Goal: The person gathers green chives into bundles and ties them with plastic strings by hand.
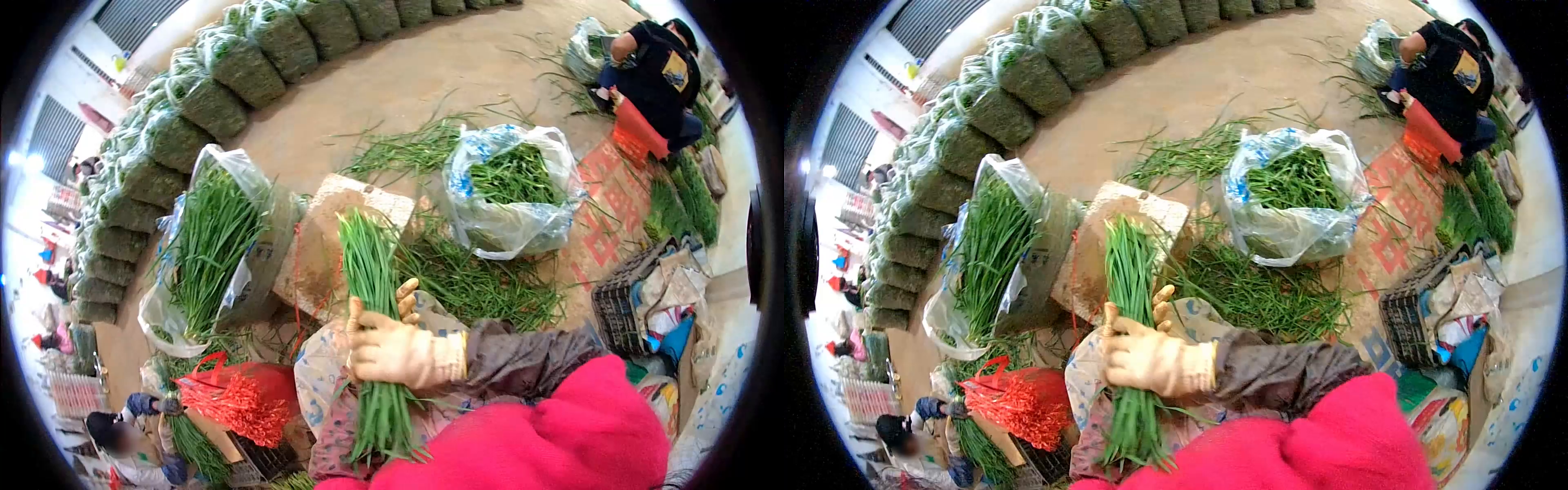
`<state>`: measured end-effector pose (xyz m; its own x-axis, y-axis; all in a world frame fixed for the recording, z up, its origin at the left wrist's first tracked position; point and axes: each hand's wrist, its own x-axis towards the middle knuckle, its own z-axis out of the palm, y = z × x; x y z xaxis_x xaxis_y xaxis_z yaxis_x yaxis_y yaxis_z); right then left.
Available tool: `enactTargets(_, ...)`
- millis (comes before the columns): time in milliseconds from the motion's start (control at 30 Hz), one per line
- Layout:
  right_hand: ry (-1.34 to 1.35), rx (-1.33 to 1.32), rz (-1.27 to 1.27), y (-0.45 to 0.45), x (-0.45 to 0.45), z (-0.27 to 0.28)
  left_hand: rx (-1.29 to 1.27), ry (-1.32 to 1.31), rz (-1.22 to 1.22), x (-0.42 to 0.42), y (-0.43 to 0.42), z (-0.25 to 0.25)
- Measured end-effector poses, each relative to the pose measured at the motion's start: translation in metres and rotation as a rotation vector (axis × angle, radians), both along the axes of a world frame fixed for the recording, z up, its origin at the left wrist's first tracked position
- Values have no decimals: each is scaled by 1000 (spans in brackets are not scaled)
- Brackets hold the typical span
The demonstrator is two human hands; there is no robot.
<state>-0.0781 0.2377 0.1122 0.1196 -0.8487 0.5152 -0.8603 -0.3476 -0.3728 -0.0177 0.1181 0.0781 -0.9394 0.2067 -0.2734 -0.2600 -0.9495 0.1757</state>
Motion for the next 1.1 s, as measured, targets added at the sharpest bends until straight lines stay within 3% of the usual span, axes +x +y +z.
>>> enactTargets(33, 0, -11, 38, 9, 5, 7, -16, -6, 6, 5, 3, 4)
enactTargets(100, -287, 88, 244, 25, 6, 19, -69, -15, 33, 10, 3, 12)
enactTargets(133, -612, 197, 358, 34, 2, 27, -243, -1, 47, 15, -1, 0)
enactTargets(167, -938, 312, 471, 44, -6, 37, -253, 0, 55, 20, -8, -11)
enactTargets(233, -1427, 218, 183, 56, -11, 17, -168, 71, -32, 28, -20, -17)
enactTargets(300, -1697, 237, -294, 44, -15, -22, -326, 57, 67, 31, -14, -1)
enactTargets(367, -1815, 333, 98, 32, -15, -47, -564, 45, 119, 32, -6, 32)
enactTargets(400, -1854, 424, 211, 31, -9, -46, -415, 58, -41, 40, -19, 5)
enactTargets(500, -2019, 443, 599, 16, -11, -53, -574, -27, -56, 43, -6, 51)
enactTargets(567, -2119, 248, 554, 10, -16, -44, -585, -93, -202, 60, -20, 23)
enactTargets(700, -2184, -231, 184, 2, -46, -65, -703, -113, -279, 68, -10, 48)
enactTargets(733, -2089, -241, 207, 8, -61, -64, -738, -108, -277, 72, -8, 46)
enactTargets(833, -2260, -445, 12, 11, -80, -80, -769, -148, -342, 81, -3, 41)
enactTargets(900, -2554, -598, -12, 12, -98, -82, -705, -195, -315, 87, 3, 36)
enactTargets(933, -2493, -535, -203, 14, -100, -91, -726, -227, -354, 94, -1, 25)
enactTargets(967, -2514, -505, -184, 21, -108, -100, -747, -257, -396, 100, -2, 18)
enactTargets(1033, -2153, -282, -845, 25, -116, -92, -758, -306, -395, 99, 4, 30)
enactTargets(1100, -2117, -406, -1104, 45, -131, -87, -770, -305, -382, 106, 4, 32)
